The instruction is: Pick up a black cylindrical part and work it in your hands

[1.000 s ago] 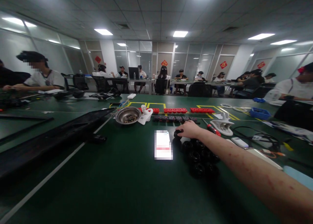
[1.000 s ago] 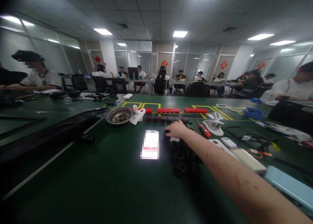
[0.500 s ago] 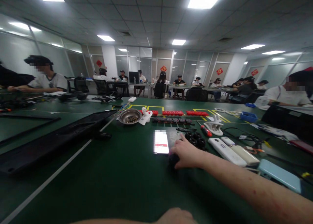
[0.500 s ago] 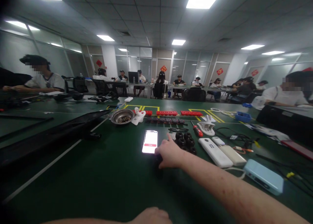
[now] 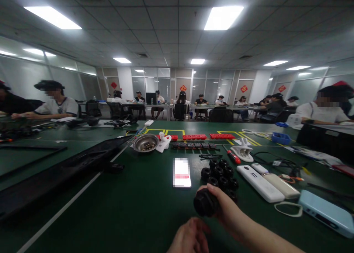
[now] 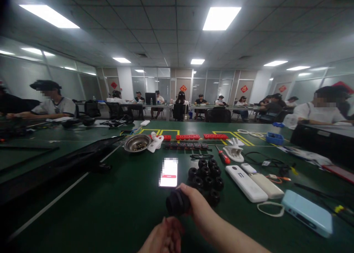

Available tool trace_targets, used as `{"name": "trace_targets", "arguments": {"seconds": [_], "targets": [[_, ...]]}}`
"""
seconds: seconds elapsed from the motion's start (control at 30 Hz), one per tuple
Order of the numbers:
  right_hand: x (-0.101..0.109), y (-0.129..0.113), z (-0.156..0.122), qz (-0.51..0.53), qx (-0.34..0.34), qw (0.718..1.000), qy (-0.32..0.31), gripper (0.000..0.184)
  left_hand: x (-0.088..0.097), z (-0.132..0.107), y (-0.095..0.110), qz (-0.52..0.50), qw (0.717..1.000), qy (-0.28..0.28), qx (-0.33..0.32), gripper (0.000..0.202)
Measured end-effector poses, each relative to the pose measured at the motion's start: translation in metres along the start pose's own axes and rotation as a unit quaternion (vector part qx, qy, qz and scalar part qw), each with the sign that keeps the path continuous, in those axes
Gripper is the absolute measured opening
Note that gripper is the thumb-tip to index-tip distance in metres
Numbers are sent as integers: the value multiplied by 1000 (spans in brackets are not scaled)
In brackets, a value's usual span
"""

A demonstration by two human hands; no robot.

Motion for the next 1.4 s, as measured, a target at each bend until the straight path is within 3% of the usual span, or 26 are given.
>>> {"name": "trace_targets", "arguments": {"seconds": [0.07, 0.1, 0.17, 0.23, 0.37, 0.43, 0.47, 0.5, 0.53, 0.63, 0.7, 0.77, 0.9, 0.97, 1.03, 1.07, 1.13, 1.2, 1.27, 1.3, 1.4], "targets": [[-4, 8, 2, -136, 55, 989, -21, 34, 18, 1, -13, -87, 993, 62, 47, 64], [-7, 9, 1, -228, 101, 968, -34, 32, 25, -1, -20, -118, 987, 91, 62, 63], [-17, 7, -6, -400, 218, 889, -35, 32, 33, -7, -32, -118, 981, 135, 72, 57], [-28, 2, -17, -501, 330, 800, -24, 40, 37, -15, -42, -57, 982, 166, 69, 50], [-42, -9, -32, -563, 460, 687, -10, 57, 36, -18, -58, -52, 975, 175, 125, 52], [-47, -12, -37, -578, 494, 649, -38, 48, 32, -12, -58, -102, 971, 131, 173, 44], [-47, -13, -38, -582, 495, 643, -57, 43, 28, -9, -55, -140, 966, 102, 193, 41], [-46, -12, -37, -584, 476, 654, -72, 37, 28, -7, -49, -178, 958, 92, 204, 40], [-43, -11, -34, -580, 434, 684, -83, 31, 27, -6, -43, -219, 948, 85, 217, 42], [-24, 5, -21, -524, 220, 818, -92, 27, 32, -7, -20, -276, 928, 109, 226, 53], [-19, 15, -20, -491, 136, 855, -97, 26, 37, -10, -8, -288, 926, 134, 206, 50], [-24, 15, -21, -505, 157, 842, -111, 29, 41, -14, -4, -301, 919, 159, 199, 44], [-43, 9, -23, -595, 250, 744, -176, 46, 36, -18, -21, -371, 867, 192, 271, 33], [-51, 7, -26, -624, 280, 696, -218, 46, 28, -15, -29, -393, 848, 162, 315, 32], [-52, 4, -30, -630, 293, 677, -244, 40, 14, -13, -32, -416, 823, 73, 380, 35], [-48, 0, -32, -621, 295, 684, -243, 41, 8, -14, -31, -431, 804, 32, 409, 39], [-29, -10, -36, -582, 298, 731, -195, 53, 5, -16, -28, -467, 772, -1, 432, 46], [7, -23, -37, -526, 297, 792, -88, 57, 6, -14, -24, -498, 760, 4, 418, 50], [54, -23, -32, -516, 217, 828, 24, 36, 6, -12, -21, -515, 761, 8, 394, 47], [76, -16, -28, -517, 150, 841, 44, 32, 6, -11, -20, -518, 764, 8, 385, 43], [106, 17, -19, -442, -15, 895, -64, 29, 3, -9, -22, -517, 772, 4, 370, 35]]}}
Point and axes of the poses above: each hand's wrist, its own z-axis towards the middle knuckle, its own x-axis out of the back of the hand, y = z × x, the point moved 7 cm from there along z, towards the middle knuckle, and after that the axes turned 5 degrees about x, right-handed, at the moved point
